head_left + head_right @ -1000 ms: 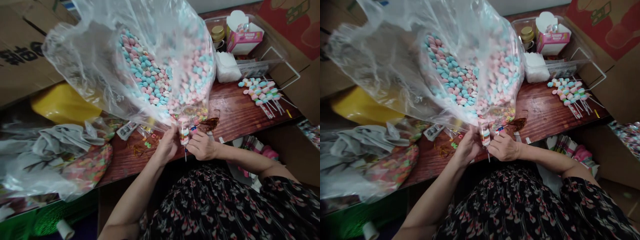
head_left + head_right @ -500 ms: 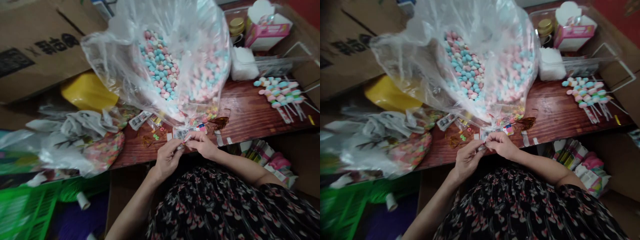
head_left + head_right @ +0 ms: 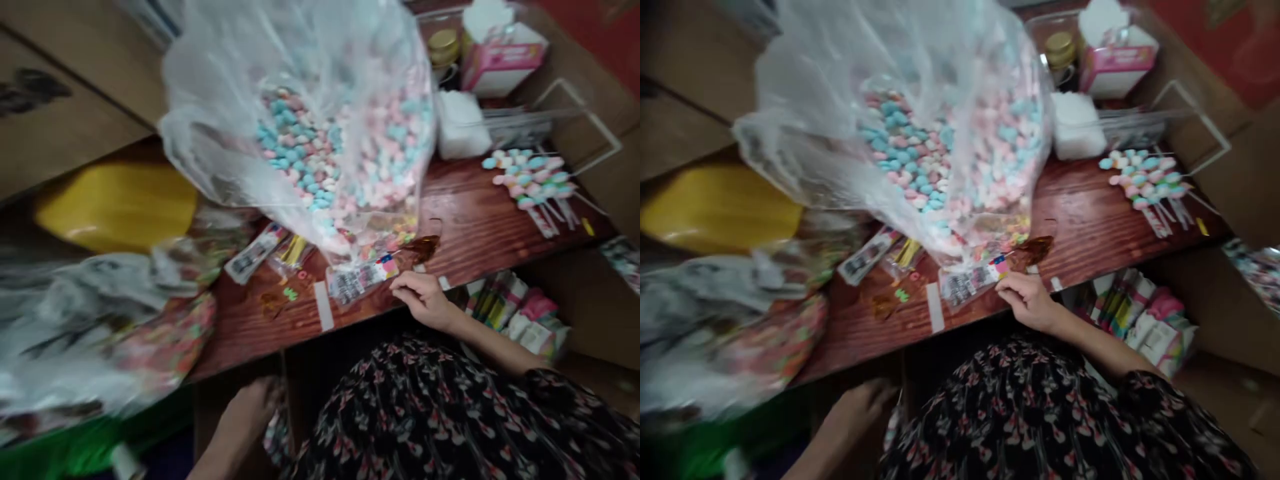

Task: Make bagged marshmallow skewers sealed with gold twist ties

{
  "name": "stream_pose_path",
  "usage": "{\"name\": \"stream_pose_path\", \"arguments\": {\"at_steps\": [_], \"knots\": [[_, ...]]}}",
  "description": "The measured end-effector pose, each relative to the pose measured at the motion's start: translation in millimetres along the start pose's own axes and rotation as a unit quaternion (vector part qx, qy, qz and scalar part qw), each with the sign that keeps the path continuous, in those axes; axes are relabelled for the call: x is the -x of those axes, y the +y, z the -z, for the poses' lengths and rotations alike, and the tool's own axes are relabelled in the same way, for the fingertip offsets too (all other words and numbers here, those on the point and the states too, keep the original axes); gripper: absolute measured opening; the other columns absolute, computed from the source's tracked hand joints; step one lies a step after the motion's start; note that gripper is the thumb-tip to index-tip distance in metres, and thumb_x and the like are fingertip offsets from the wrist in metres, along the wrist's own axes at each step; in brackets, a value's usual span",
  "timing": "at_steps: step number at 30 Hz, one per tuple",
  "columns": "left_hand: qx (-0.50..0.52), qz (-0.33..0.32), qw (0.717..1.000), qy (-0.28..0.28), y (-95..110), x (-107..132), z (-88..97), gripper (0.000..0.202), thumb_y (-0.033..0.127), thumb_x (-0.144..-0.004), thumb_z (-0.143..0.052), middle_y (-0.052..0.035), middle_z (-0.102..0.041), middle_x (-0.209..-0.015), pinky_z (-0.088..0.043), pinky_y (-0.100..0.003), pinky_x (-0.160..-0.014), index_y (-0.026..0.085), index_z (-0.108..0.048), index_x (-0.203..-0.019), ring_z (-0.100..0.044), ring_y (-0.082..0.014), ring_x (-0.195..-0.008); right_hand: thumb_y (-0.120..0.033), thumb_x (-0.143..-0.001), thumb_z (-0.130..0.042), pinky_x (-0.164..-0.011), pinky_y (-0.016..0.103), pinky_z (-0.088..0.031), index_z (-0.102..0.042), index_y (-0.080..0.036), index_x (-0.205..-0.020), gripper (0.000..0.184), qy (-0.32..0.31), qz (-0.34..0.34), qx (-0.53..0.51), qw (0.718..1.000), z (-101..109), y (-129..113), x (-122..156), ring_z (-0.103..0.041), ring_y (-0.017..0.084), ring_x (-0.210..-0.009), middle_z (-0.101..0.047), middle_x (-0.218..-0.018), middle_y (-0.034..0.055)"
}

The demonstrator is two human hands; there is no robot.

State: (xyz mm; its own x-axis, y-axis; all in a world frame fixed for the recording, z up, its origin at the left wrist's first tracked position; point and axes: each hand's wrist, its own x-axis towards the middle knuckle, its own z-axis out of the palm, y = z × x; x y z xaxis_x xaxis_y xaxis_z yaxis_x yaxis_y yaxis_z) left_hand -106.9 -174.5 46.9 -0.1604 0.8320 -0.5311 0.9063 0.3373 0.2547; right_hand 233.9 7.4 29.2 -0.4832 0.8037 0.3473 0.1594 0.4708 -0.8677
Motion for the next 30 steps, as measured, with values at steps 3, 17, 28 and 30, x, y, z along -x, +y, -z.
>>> {"name": "stream_pose_path", "arguments": {"at_steps": [3, 17, 28, 30], "knots": [[0.057, -0.252, 0.957, 0.13, 85, -42, 10.4, 0.022, 0.026, -0.09, -0.048, -0.008, -0.071, -0.092, -0.052, -0.029, -0.079, 0.02, -0.069, -0.095, -0.067, -0.0188, -0.084, -0.015, -0.091, -0.05, -0.063, 0.023, -0.047, -0.063, -0.017, -0.09, 0.013, 0.043, 0.028, 0.022, 0.998, -4, -2, 6, -0.059, 0.012, -0.067, -0.064, -0.074, 0.0029], [-0.243, -0.314, 0.9, 0.179, 205, -113, 22.9, 0.026, 0.015, -0.086, -0.048, -0.0147, -0.061, -0.101, -0.048, -0.04, -0.078, 0.011, -0.063, -0.107, -0.055, -0.0283, -0.091, -0.014, -0.088, -0.049, -0.071, 0.029, -0.048, -0.066, -0.018, -0.092, 0.019, 0.247, -0.089, 0.372, 0.891, 123, 47, 61, -0.063, 0.017, -0.075, -0.069, -0.084, 0.0067], [-0.185, -0.387, 0.849, 0.308, 152, -142, -1.1, 0.031, 0.007, -0.086, -0.049, -0.0118, -0.065, -0.1, -0.051, -0.038, -0.083, 0.016, -0.061, -0.113, -0.061, -0.0247, -0.089, -0.029, -0.091, -0.044, -0.083, 0.04, -0.036, -0.066, -0.013, -0.105, 0.03, 0.213, -0.343, 0.597, 0.693, 228, 75, -14, -0.049, 0.032, -0.107, -0.062, -0.115, 0.0184], [-0.136, -0.41, 0.836, 0.337, 142, -147, -4.4, 0.032, 0.007, -0.085, -0.052, -0.0108, -0.066, -0.098, -0.052, -0.037, -0.083, 0.019, -0.06, -0.113, -0.063, -0.0242, -0.09, -0.027, -0.091, -0.045, -0.085, 0.043, -0.035, -0.065, -0.011, -0.107, 0.03, 0.203, -0.369, 0.608, 0.673, 239, 77, -16, -0.049, 0.033, -0.109, -0.061, -0.117, 0.02]]}}
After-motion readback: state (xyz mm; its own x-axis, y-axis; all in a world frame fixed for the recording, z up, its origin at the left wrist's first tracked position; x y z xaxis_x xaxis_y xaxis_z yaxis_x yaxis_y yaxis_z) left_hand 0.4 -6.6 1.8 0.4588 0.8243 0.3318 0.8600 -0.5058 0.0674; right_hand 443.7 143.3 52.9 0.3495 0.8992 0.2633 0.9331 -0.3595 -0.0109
